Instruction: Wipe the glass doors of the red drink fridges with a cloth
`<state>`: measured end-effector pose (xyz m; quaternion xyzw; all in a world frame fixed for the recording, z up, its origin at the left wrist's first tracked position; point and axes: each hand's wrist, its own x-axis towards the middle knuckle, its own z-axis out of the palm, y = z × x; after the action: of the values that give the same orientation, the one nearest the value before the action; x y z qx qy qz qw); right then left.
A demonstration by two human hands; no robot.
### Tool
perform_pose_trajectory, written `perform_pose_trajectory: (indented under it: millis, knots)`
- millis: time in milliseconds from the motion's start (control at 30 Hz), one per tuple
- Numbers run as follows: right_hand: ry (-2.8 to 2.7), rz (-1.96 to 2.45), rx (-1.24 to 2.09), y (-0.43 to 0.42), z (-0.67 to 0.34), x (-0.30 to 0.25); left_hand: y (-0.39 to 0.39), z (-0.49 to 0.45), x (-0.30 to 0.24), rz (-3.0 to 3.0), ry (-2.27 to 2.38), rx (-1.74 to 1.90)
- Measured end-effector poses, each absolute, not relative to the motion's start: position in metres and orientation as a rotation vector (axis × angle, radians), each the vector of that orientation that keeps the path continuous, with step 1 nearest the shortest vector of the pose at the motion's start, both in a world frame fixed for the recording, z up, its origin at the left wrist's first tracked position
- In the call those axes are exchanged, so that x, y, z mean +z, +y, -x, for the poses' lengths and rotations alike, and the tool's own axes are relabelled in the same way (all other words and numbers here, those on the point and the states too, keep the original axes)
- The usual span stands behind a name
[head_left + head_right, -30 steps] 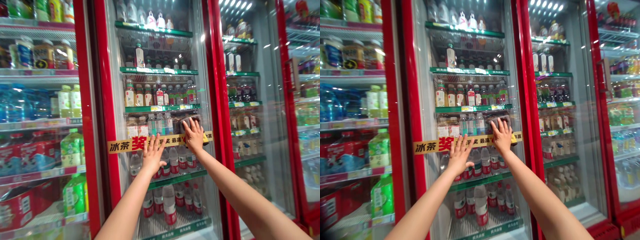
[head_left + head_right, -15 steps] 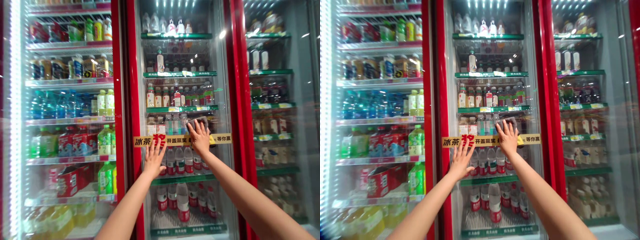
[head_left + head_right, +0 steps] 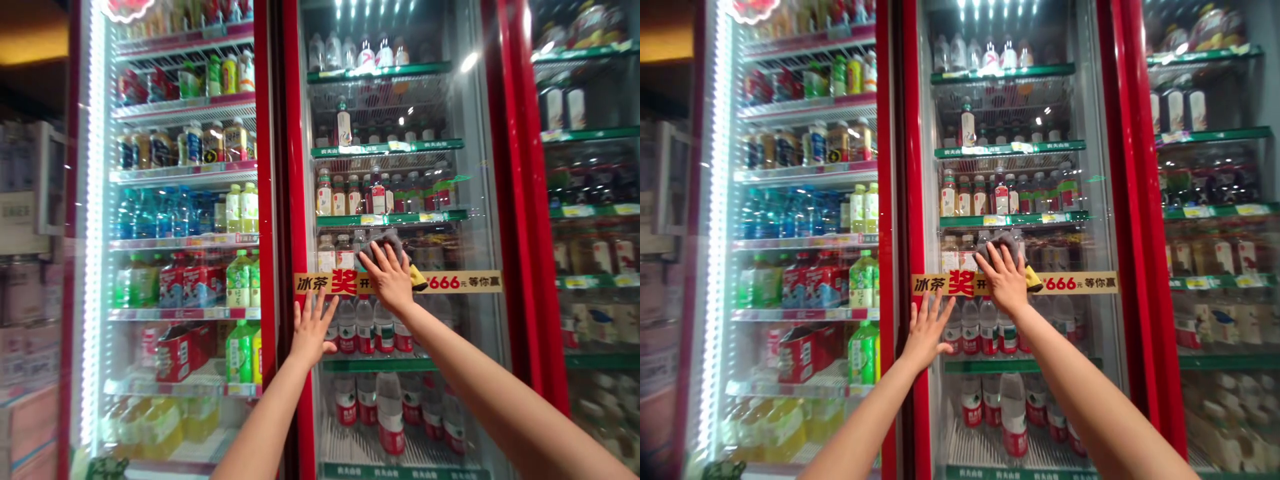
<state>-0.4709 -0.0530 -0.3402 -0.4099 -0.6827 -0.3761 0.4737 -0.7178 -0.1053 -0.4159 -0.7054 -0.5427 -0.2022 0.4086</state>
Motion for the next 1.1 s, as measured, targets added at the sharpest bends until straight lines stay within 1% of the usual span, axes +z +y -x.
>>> perform_pose_trajectory:
  millis: [67, 200, 300, 400, 500, 633, 733, 867, 967, 1100]
  knots:
    - [-1.814, 0.909, -0.956, -0.058, 0.485, -0.347, -0.106, 0.718, -0.416, 1.785, -1.374, -0.51]
    - [-2.159, 0.621, -1.056, -0.061, 0.477, -0.362, -0.109, 0.714, -0.416, 1.818, -1.396, -0.507]
    - [-2.106, 0.653, -1.053, -0.058, 0.484, -0.344, -0.112, 0.707, -0.418, 1.798, -1.433, -0.519]
    - [-1.963, 0.762, -1.019, -0.057, 0.513, -0.317, -0.116, 0.703, -0.424, 1.769, -1.463, -0.516]
    - [-1.896, 0.799, -1.025, -0.058, 0.539, -0.31, -0.121, 0.709, -0.433, 1.749, -1.464, -0.498]
    - [-2.112, 0.58, -1.167, -0.06, 0.542, -0.319, -0.13, 0.73, -0.442, 1.703, -1.495, -0.492]
    - [-2.266, 0.416, -1.245, -0.059, 0.543, -0.305, -0.136, 0.742, -0.441, 1.694, -1.512, -0.462]
    - [-2.236, 0.479, -1.191, -0.062, 0.569, -0.279, -0.138, 0.746, -0.44, 1.685, -1.519, -0.437]
    - [-2.208, 0.489, -1.141, -0.064, 0.588, -0.293, -0.14, 0.746, -0.449, 1.644, -1.55, -0.456]
    - [-2.355, 0.271, -1.166, -0.061, 0.59, -0.334, -0.147, 0.749, -0.468, 1.594, -1.596, -0.488]
